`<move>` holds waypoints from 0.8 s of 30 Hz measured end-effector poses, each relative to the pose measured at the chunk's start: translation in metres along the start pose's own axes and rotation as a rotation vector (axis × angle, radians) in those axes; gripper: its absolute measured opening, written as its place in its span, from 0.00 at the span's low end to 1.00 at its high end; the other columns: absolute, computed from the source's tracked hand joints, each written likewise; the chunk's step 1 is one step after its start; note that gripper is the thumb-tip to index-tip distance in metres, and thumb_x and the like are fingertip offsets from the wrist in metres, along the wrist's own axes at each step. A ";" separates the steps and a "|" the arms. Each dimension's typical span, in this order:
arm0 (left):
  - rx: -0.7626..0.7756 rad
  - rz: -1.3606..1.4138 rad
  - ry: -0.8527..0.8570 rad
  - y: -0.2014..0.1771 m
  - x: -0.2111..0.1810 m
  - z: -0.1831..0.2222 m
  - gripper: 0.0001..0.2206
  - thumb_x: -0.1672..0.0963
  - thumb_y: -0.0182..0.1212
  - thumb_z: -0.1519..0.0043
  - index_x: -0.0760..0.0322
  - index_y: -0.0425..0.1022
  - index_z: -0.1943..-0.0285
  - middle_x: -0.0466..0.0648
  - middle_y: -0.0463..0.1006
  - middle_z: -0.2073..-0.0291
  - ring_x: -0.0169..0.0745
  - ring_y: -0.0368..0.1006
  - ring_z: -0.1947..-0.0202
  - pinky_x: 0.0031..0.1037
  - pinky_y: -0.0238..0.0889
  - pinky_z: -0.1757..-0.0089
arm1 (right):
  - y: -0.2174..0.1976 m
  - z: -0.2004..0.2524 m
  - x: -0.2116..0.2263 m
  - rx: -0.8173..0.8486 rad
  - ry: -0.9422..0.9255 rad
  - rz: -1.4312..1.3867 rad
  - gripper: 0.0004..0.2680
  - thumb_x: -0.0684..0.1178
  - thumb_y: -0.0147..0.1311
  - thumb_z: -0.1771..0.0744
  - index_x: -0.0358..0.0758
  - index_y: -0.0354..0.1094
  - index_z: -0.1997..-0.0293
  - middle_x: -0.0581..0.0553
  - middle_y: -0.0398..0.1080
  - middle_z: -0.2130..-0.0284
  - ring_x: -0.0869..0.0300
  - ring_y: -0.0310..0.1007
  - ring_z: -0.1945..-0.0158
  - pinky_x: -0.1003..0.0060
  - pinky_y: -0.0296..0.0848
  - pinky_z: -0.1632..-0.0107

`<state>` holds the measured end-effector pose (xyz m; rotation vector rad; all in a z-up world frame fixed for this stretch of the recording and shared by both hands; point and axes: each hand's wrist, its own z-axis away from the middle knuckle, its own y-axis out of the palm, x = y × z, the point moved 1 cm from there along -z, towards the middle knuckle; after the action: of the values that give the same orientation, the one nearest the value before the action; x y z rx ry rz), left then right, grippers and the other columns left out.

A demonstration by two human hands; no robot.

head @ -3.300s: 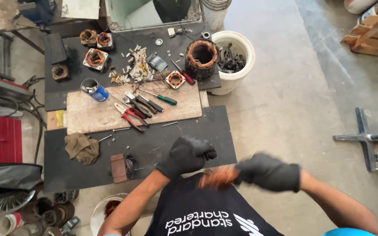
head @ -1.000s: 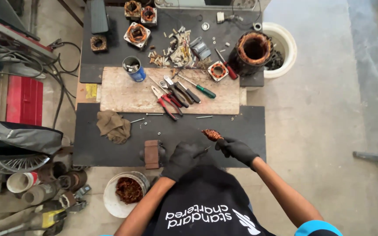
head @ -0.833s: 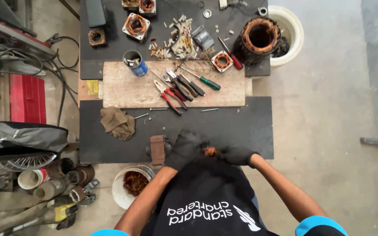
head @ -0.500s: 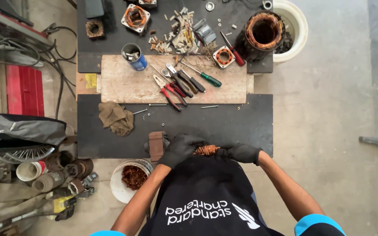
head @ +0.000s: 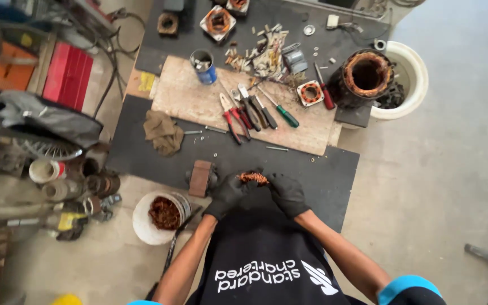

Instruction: A person wearing gloves is disassembling or repairing an electric motor component, specifically focusing on a copper wire coil, using pliers on a workbench.

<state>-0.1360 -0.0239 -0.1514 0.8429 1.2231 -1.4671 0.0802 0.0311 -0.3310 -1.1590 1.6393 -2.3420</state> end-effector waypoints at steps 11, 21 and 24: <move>-0.327 -0.464 0.188 0.061 0.097 0.006 0.33 0.54 0.66 0.48 0.46 0.69 0.28 0.63 0.79 0.52 0.67 0.74 0.48 0.52 0.63 0.40 | -0.061 -0.005 0.054 0.571 0.670 -1.382 0.36 0.77 0.47 0.33 0.41 0.49 0.23 0.27 0.60 0.33 0.38 0.66 0.35 0.45 0.69 0.37; -0.207 -0.851 0.038 0.079 0.059 0.035 0.32 0.48 0.59 0.44 0.53 0.61 0.28 0.56 0.74 0.43 0.58 0.65 0.37 0.56 0.46 0.33 | 0.023 -0.018 0.045 0.293 0.880 -1.485 0.25 0.55 0.64 0.33 0.39 0.58 0.29 0.33 0.68 0.42 0.45 0.74 0.44 0.51 0.72 0.41; -0.213 -0.862 0.092 0.070 0.068 0.040 0.34 0.45 0.59 0.44 0.52 0.61 0.27 0.55 0.70 0.38 0.56 0.59 0.32 0.57 0.44 0.33 | 0.039 -0.022 0.024 0.167 0.931 -1.381 0.24 0.60 0.68 0.36 0.38 0.67 0.37 0.34 0.70 0.48 0.50 0.73 0.51 0.54 0.73 0.46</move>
<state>-0.0821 -0.0788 -0.2235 0.2183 1.9066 -1.9140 0.0360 0.0207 -0.3542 -1.5352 0.4766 -4.2292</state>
